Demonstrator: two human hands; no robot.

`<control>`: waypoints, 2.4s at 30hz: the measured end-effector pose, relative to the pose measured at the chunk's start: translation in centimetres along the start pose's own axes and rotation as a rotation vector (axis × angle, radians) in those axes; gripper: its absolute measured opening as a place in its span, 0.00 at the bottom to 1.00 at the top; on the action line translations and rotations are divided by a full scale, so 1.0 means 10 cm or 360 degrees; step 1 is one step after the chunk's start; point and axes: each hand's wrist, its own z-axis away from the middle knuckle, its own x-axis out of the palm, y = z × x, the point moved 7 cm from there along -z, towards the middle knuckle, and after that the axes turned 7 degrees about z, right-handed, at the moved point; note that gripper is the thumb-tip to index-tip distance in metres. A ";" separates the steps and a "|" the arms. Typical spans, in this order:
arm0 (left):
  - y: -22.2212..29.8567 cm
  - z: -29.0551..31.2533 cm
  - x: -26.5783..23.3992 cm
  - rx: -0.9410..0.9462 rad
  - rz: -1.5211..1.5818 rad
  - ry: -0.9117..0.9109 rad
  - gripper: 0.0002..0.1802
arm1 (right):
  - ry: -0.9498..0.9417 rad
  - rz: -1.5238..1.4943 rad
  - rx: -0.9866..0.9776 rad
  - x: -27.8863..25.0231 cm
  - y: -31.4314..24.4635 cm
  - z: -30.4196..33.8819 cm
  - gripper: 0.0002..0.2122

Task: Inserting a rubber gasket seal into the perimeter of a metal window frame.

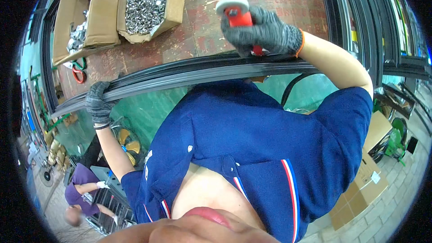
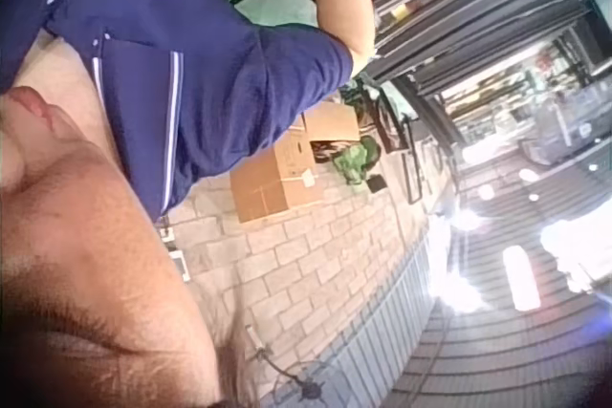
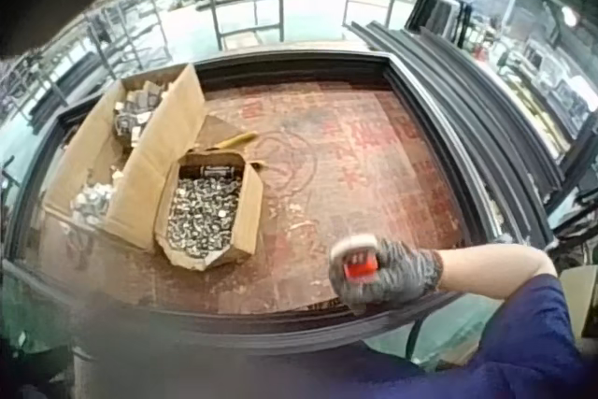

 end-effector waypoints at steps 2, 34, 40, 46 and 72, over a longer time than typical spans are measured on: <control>0.03 -0.02 -0.03 -0.0001 0.0042 0.0027 0.30 | -0.0058 -0.0124 0.0234 0.15 -0.02 -0.02 0.15; -1.16 0.73 -0.35 0.0288 -0.0020 0.0971 0.13 | 0.0203 -0.0114 -0.0534 3.36 -1.41 -3.51 0.10; -1.24 0.69 -0.19 -0.0034 0.0597 0.0563 0.11 | 0.0436 0.0406 -0.0784 4.40 -2.02 -4.52 0.18; -1.27 0.81 -0.41 0.0469 0.0741 0.1088 0.11 | 0.0240 0.0107 -0.0875 5.70 -2.37 -5.78 0.16; -3.70 1.61 -0.91 -0.0178 -0.0374 0.0890 0.05 | 0.0143 0.2127 0.0508 1.14 -0.35 -0.30 0.24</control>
